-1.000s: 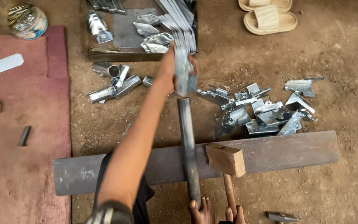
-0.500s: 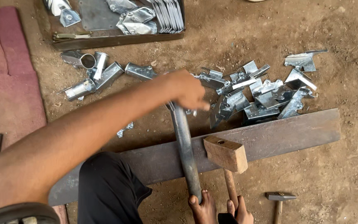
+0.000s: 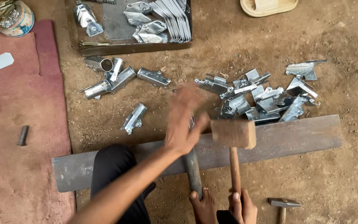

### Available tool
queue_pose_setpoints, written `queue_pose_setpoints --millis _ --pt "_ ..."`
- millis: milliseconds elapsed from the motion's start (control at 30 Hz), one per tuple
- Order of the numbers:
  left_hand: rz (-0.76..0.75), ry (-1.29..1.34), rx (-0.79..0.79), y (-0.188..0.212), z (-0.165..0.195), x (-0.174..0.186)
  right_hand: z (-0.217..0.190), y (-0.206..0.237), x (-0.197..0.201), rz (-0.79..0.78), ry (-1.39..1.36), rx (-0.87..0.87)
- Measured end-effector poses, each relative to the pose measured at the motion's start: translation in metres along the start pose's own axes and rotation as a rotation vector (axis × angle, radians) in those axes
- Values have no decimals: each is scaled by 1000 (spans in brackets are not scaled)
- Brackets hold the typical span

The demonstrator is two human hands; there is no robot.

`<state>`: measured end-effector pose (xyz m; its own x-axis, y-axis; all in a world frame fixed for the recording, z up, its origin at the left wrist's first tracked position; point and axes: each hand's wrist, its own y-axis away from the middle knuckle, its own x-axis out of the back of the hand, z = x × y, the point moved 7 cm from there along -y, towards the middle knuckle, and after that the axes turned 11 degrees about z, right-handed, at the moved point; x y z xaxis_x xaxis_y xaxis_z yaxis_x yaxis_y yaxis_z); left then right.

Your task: The person sits on the ground with a metal pipe across their lap and hammers a galvanized metal fitting onto the end of the pipe using a wooden mallet. They reposition the fitting and pipe between strikes and reach into a pile of similar metal fittings on the ground.

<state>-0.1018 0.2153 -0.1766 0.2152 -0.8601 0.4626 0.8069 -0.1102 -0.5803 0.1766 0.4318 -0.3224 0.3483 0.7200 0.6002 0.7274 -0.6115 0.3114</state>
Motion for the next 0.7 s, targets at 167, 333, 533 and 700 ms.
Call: queue_pose_setpoints --millis 167,333,533,700 --pt "400 348 1211 2 -62 -18 -91 8 32 79 -291 318" --pt "397 440 1466 15 -80 -29 -118 10 29 157 -422 171" --pt "382 252 1518 24 -81 -26 -144 7 49 354 -1274 571" --pt "447 316 1481 20 -86 -27 -115 -15 -9 122 -359 396"
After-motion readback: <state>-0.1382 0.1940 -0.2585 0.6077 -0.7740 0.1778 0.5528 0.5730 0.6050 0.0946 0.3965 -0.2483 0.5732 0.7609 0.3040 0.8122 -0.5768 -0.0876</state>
